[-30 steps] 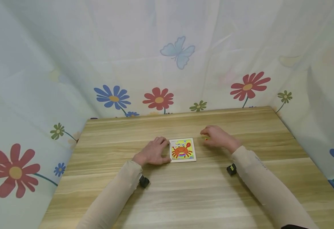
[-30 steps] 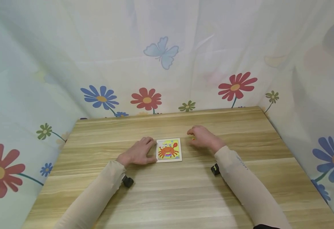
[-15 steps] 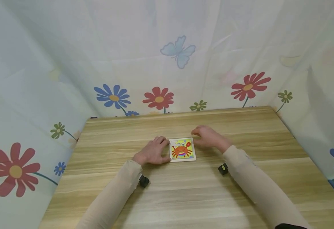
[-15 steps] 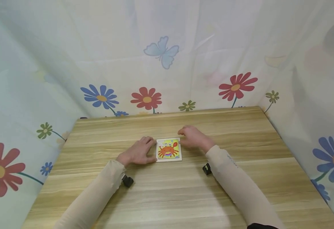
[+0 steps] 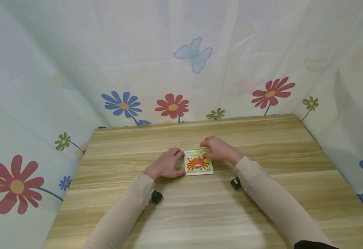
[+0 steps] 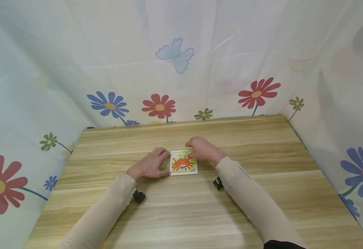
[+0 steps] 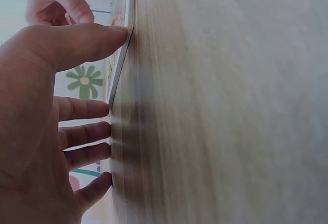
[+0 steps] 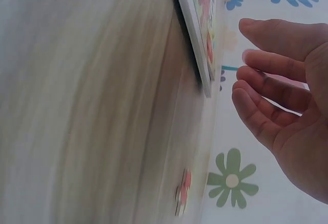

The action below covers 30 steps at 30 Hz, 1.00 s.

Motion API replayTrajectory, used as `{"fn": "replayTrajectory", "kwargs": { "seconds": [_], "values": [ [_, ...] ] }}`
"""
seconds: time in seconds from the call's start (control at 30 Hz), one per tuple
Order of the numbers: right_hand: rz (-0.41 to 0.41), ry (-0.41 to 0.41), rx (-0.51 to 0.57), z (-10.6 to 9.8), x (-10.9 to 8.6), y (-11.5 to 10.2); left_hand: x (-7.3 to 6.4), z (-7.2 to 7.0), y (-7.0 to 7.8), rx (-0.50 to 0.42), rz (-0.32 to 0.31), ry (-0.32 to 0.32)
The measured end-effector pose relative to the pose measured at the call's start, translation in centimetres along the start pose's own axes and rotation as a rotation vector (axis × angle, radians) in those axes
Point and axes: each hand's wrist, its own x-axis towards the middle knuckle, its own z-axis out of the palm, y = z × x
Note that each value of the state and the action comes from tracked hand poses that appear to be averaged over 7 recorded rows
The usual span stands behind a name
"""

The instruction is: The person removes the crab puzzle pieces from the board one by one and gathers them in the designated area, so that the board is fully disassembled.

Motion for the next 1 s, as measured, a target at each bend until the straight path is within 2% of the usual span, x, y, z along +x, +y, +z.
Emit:
{"fn": "replayTrajectory", "kwargs": {
  "seconds": [0.23, 0.47, 0.67, 1.0],
  "values": [
    [0.023, -0.066, 0.017, 0.5, 1.2, -1.1, 0.0, -0.2, 0.0, 0.009, 0.006, 0.01],
    [0.058, -0.106, 0.023, 0.7, 1.5, -1.8, 0.1, -0.1, 0.0, 0.015, 0.002, 0.005],
    [0.095, -0.127, 0.049, 0.9, 1.6, -2.1, 0.0, -0.2, 0.0, 0.004, 0.01, 0.013],
    [0.107, -0.135, 0.057, 1.4, 1.8, -1.9, -0.1, -0.4, 0.2, -0.006, 0.016, 0.02]
  ]
}}
